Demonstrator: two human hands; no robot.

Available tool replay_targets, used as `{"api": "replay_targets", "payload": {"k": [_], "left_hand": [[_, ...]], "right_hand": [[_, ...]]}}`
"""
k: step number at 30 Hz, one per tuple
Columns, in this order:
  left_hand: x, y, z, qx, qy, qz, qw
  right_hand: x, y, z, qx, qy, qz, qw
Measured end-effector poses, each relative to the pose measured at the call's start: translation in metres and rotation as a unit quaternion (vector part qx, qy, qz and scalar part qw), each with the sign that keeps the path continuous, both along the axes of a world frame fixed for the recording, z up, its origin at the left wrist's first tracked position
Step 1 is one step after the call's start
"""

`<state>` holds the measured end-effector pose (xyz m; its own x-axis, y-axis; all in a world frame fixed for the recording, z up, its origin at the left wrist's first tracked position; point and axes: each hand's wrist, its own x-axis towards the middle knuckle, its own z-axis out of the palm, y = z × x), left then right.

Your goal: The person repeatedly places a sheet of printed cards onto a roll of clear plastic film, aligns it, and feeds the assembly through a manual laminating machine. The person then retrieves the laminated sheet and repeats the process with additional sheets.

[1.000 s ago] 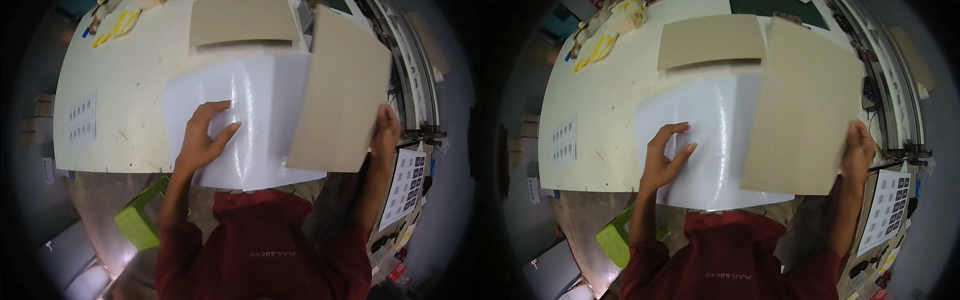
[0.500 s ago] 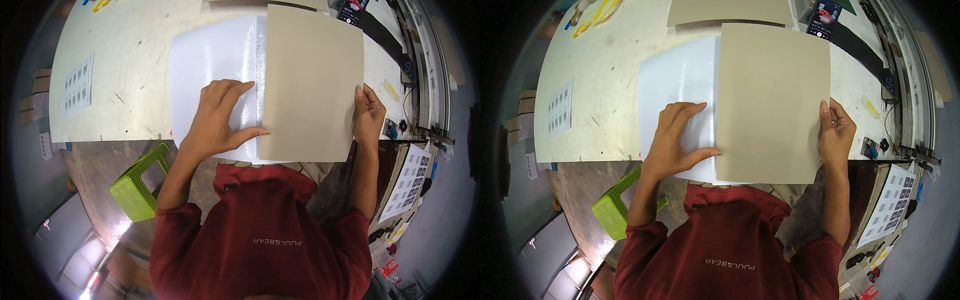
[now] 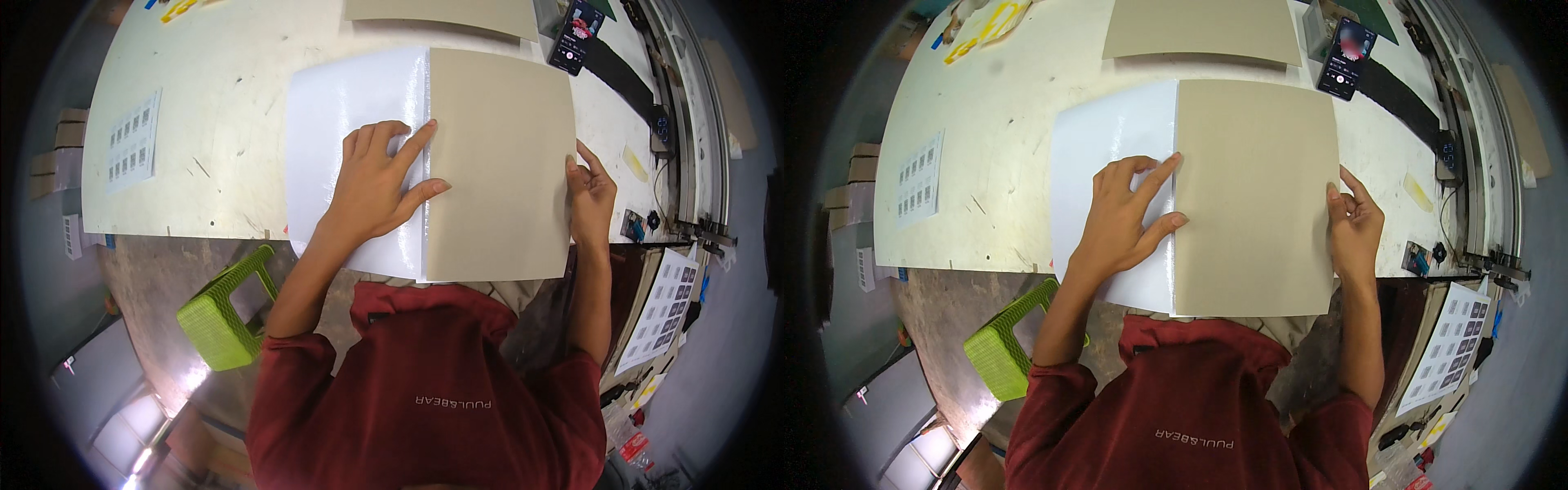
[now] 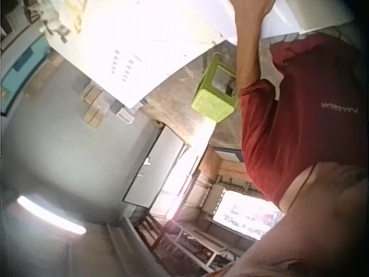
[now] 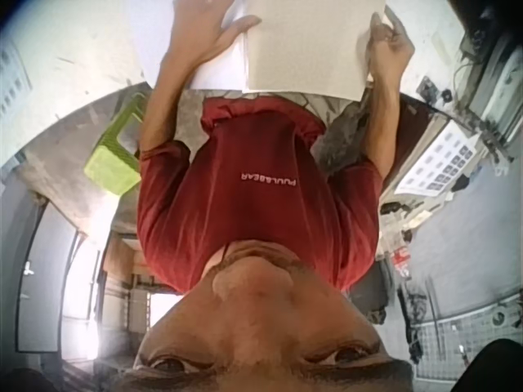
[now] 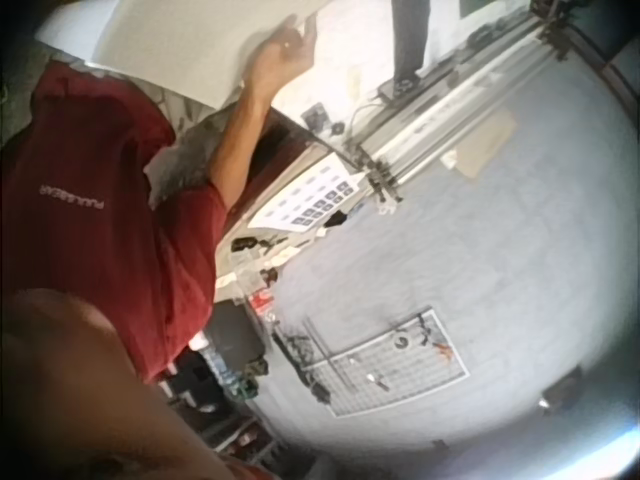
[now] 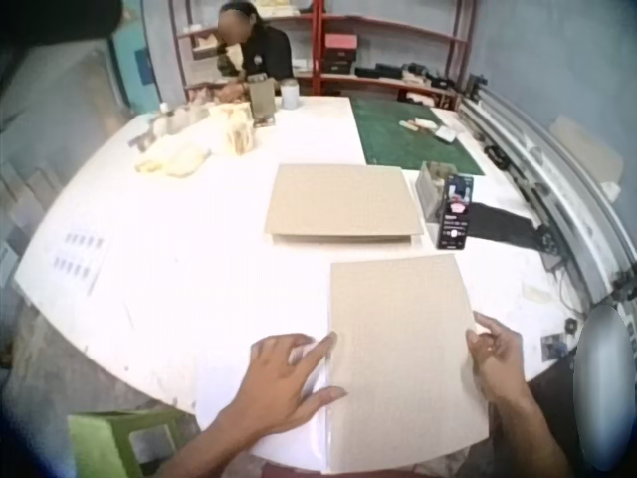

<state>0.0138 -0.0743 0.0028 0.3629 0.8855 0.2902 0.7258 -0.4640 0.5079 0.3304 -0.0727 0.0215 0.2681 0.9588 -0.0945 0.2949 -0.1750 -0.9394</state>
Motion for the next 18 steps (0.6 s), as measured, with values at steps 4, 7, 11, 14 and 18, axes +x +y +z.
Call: {"api": "replay_targets", "payload": {"k": [4,7,11,14,18], "left_hand": [[0.0029,0.0030,-0.0021,0.016,0.022,0.005,1.000],[0.0035,0.0027,-0.0048,0.025,0.030,0.009,0.999],[0.0035,0.0030,-0.0074,0.034,0.041,0.008,0.999],[0.0030,0.0026,-0.0028,-0.003,0.056,0.003,0.998],[0.0030,0.0033,-0.0031,0.010,0.058,0.003,0.998]], "right_hand": [[0.0008,0.0017,-0.0025,-0.004,-0.022,0.008,1.000],[-0.0003,0.0030,-0.0025,-0.012,-0.003,0.002,1.000],[-0.0002,0.0033,-0.0031,-0.010,-0.029,0.007,1.000],[0.0011,0.0039,-0.0038,-0.016,-0.039,0.006,0.999],[-0.0002,0.0040,-0.0070,-0.011,-0.043,0.003,0.999]]}}
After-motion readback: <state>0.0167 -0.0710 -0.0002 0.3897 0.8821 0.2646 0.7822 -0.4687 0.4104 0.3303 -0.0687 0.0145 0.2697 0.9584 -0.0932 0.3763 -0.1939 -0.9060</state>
